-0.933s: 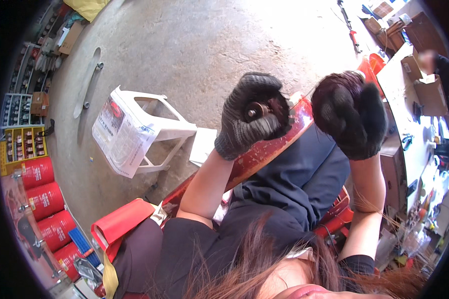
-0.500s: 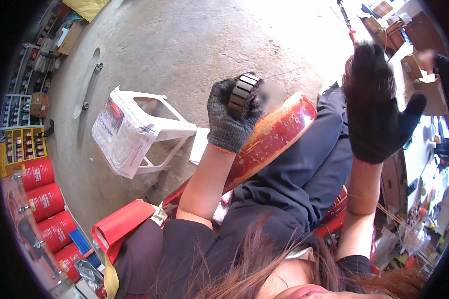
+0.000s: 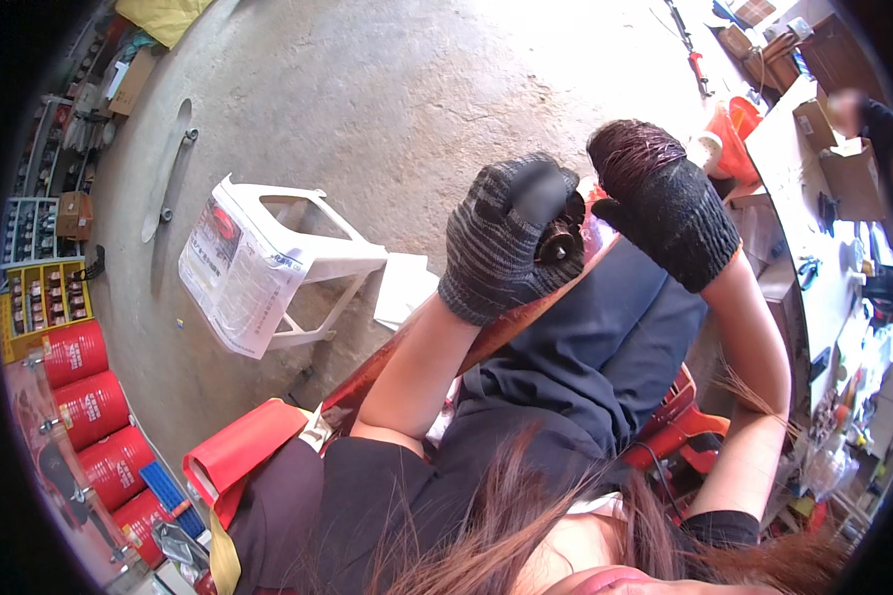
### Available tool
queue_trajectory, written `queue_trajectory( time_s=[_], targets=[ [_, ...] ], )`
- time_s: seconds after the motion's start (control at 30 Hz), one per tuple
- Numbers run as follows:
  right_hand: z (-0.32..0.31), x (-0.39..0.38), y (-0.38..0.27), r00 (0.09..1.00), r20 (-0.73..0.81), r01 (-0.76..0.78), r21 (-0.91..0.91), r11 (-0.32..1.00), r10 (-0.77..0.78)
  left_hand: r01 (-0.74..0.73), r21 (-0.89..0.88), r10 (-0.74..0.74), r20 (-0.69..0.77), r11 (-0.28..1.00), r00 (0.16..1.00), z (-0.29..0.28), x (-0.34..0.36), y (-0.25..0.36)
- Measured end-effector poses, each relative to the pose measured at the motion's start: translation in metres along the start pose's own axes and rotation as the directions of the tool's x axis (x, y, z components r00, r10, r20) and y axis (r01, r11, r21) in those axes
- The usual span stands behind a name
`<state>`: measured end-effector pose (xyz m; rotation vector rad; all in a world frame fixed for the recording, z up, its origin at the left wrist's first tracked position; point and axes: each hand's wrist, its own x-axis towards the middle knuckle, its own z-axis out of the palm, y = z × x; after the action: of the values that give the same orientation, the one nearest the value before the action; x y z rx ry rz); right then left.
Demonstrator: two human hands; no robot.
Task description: The person sits on a chair and winds copper wire onto a motor armature held in their gloved hands. They rotate the armature and guide the wire around the slots repeatedly.
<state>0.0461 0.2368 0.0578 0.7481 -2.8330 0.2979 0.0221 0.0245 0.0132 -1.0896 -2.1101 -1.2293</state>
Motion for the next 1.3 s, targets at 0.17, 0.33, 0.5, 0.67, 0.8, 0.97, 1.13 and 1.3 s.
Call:
queue_trajectory(
  time_s=[0.17,0.33,0.5,0.67,0.8,0.97,1.13,1.3],
  targets=[
    [-0.012,-0.006,-0.017,0.997,-0.07,0.014,-0.126,0.992,-0.023,-0.015,0.105,0.032,-0.165,0.994,0.986,-0.002,-0.003,-0.004],
    [-0.02,-0.028,-0.028,0.94,0.34,-0.053,0.204,0.977,-0.02,0.42,-0.752,-0.73,-0.118,0.509,0.673,-0.008,0.002,-0.002],
    [-0.038,-0.005,-0.042,0.82,0.544,-0.436,0.795,0.421,-0.178,0.285,-0.858,-0.801,0.506,-0.428,0.319,-0.007,-0.018,-0.029],
    [-0.031,-0.016,-0.038,0.968,0.129,0.061,0.706,-0.706,0.213,0.341,-0.814,-0.467,0.558,-0.47,0.686,-0.009,-0.012,-0.027],
    [-0.022,0.01,-0.05,0.91,0.044,0.274,0.683,-0.677,0.412,0.498,-0.853,-0.519,0.359,0.155,0.776,-0.015,-0.011,-0.004],
    [-0.024,0.014,-0.014,0.966,-0.249,0.227,0.657,-0.719,0.077,0.077,-0.438,-0.109,-0.048,0.896,0.993,-0.002,-0.001,-0.008],
    [-0.043,-0.007,-0.019,0.929,-0.37,0.281,0.725,-0.629,-0.011,0.407,-0.731,-0.633,-0.044,0.548,0.773,-0.009,-0.003,0.0],
    [-0.042,-0.051,-0.041,0.96,-0.21,0.27,0.866,-0.421,0.184,0.409,-0.913,-0.846,0.228,-0.014,0.482,0.003,-0.01,-0.029]
  ],
)
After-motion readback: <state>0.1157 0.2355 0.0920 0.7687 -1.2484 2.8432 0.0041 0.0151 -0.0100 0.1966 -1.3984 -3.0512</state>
